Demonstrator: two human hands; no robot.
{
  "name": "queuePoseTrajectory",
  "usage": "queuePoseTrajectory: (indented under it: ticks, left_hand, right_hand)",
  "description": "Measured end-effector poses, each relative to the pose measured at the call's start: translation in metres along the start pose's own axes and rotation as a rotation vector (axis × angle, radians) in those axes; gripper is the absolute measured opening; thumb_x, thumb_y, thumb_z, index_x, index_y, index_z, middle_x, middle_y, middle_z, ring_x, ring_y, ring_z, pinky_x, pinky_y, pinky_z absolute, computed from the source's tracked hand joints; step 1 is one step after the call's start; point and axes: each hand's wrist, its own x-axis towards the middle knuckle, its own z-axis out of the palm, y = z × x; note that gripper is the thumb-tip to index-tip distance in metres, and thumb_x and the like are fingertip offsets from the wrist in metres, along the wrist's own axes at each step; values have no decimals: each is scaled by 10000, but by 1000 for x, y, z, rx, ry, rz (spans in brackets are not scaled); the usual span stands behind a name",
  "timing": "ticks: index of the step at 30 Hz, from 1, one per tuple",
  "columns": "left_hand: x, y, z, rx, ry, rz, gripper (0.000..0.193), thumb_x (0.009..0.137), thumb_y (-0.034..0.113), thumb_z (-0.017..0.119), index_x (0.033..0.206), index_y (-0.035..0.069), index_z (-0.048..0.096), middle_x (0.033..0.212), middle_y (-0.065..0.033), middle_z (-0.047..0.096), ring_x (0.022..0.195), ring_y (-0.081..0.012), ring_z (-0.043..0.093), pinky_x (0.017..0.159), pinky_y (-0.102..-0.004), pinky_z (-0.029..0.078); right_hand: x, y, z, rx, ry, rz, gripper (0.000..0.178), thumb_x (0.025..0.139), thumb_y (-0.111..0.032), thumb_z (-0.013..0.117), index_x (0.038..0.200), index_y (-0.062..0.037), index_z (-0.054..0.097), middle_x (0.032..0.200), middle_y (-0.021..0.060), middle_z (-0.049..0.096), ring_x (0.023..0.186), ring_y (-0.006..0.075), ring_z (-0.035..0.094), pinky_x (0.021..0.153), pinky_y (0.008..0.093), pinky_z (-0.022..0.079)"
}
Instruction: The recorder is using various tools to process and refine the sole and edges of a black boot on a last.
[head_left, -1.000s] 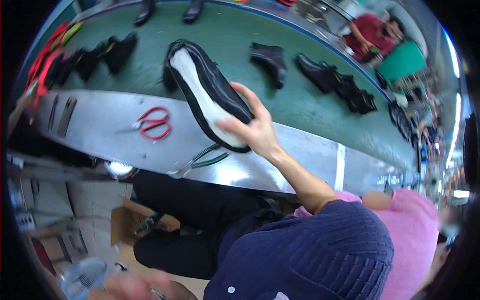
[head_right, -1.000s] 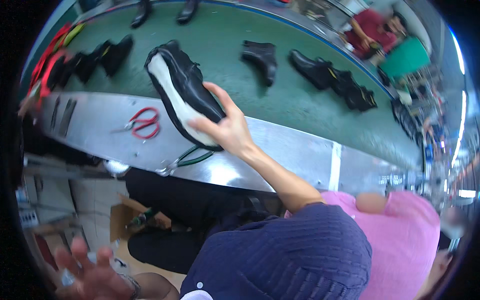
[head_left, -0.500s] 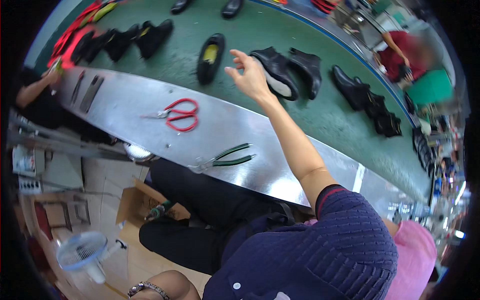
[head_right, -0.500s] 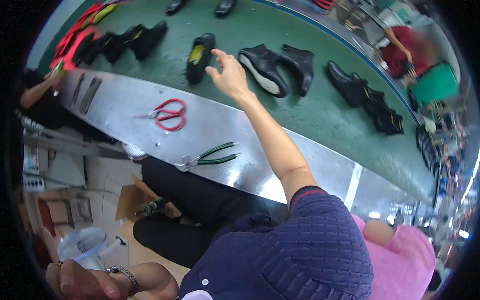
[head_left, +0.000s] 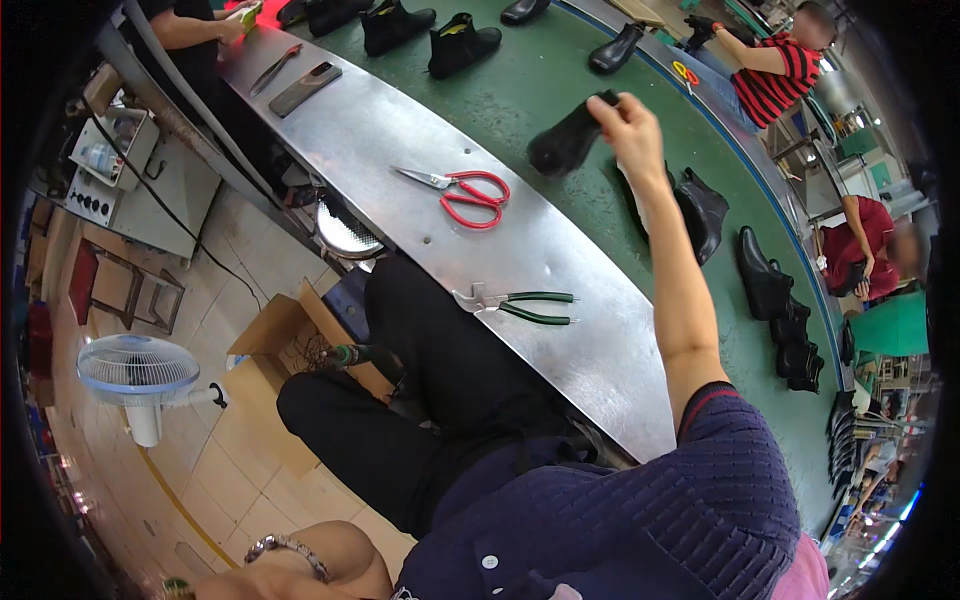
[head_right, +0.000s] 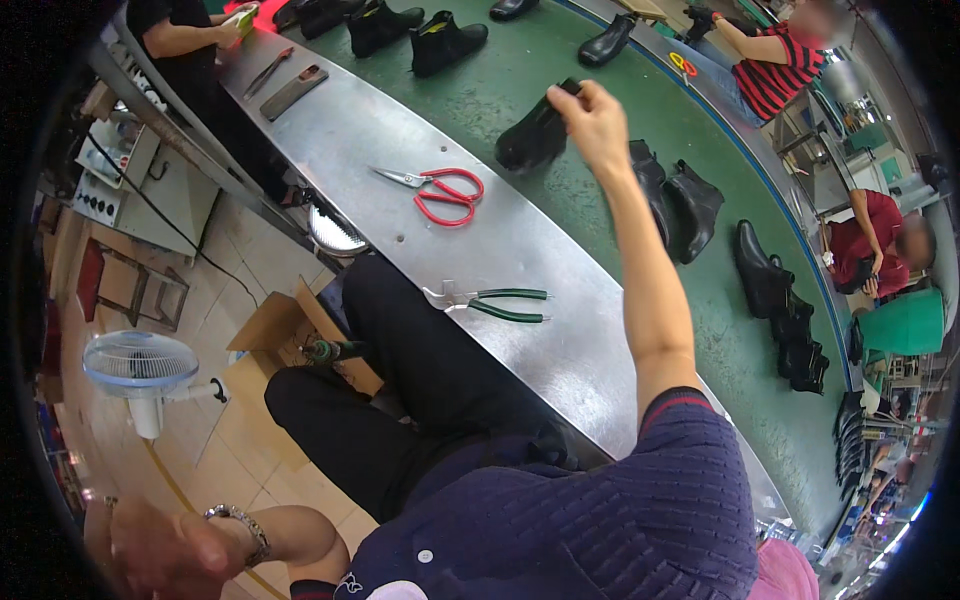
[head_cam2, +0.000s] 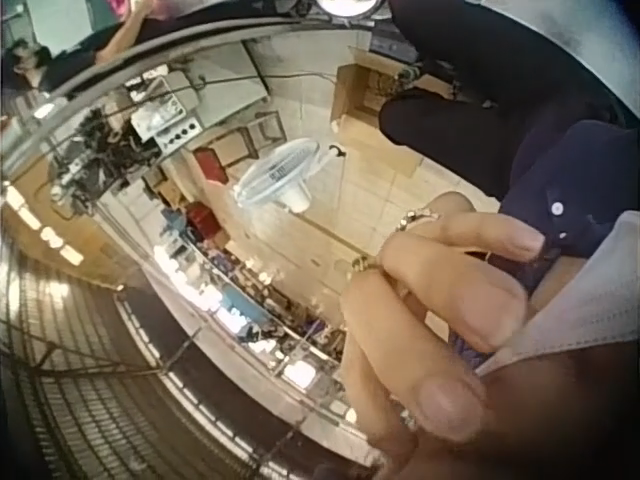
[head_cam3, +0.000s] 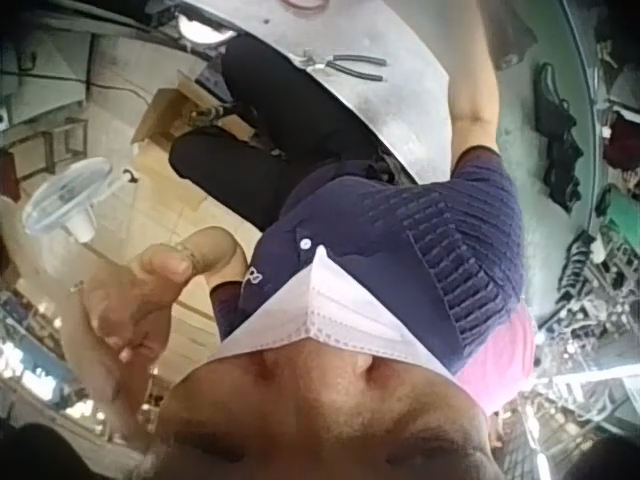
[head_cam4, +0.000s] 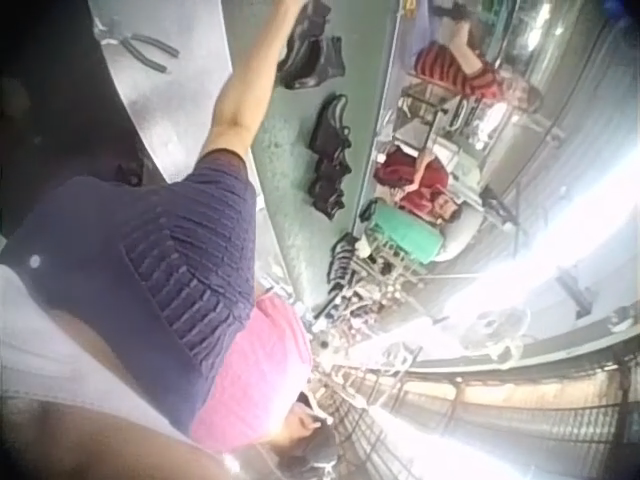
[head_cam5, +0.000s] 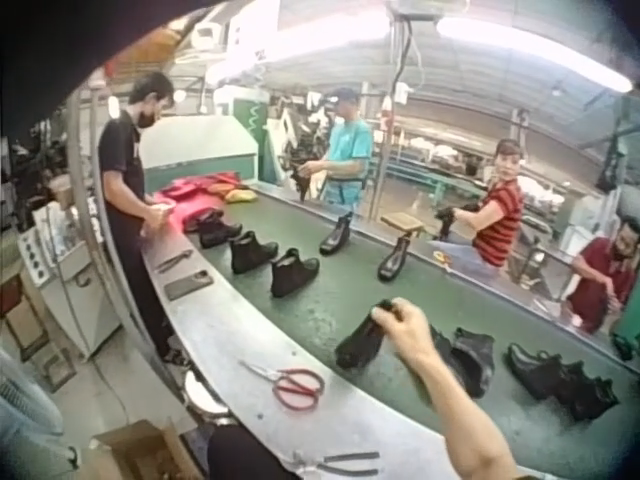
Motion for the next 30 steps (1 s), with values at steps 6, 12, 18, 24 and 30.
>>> queuePoseTrajectory:
  ticks: [6,12,18,24,30]
  left_hand:
    - [-30,168,153,-1512,-371,-2003,1172,609,356,909,1489,-35,240,1456,-215,417,1355,-307,426,1100,-492,330]
    - [-59,238,118,-1617,-774,-2096,1256,643,178,895,1554,63,39,1594,-145,194,1441,-219,269,1157,-339,248]
    - [-73,257,35,-1230,-609,-2461,1240,630,56,883,1556,70,60,1608,-97,160,1447,-179,236,1138,-339,291]
    - [-51,256,-55,-590,-386,-3026,823,667,38,868,1379,18,456,1282,-82,584,1221,-180,522,1054,-338,399]
    - [-52,245,-85,-523,-26,-3093,557,857,236,742,1303,0,506,1144,-57,635,1090,-157,580,979,-333,446]
  right_hand:
    - [-76,-146,-13,246,-247,79,338,867,-255,720,640,-89,533,525,-63,466,446,9,391,428,194,245]
    - [-130,-171,57,632,-685,325,296,908,-173,686,663,-62,563,491,-40,481,391,26,391,394,199,276]
    - [-169,-131,111,192,-642,10,263,936,-144,641,1172,-28,626,637,17,556,633,81,586,600,250,483]
    - [-211,-27,78,-603,-661,-211,521,832,-186,729,1310,-77,552,1198,197,568,1122,339,550,917,446,439]
    - [-236,0,52,-839,-726,-73,534,879,-237,678,1364,-80,518,1209,167,511,1130,355,491,924,481,411]
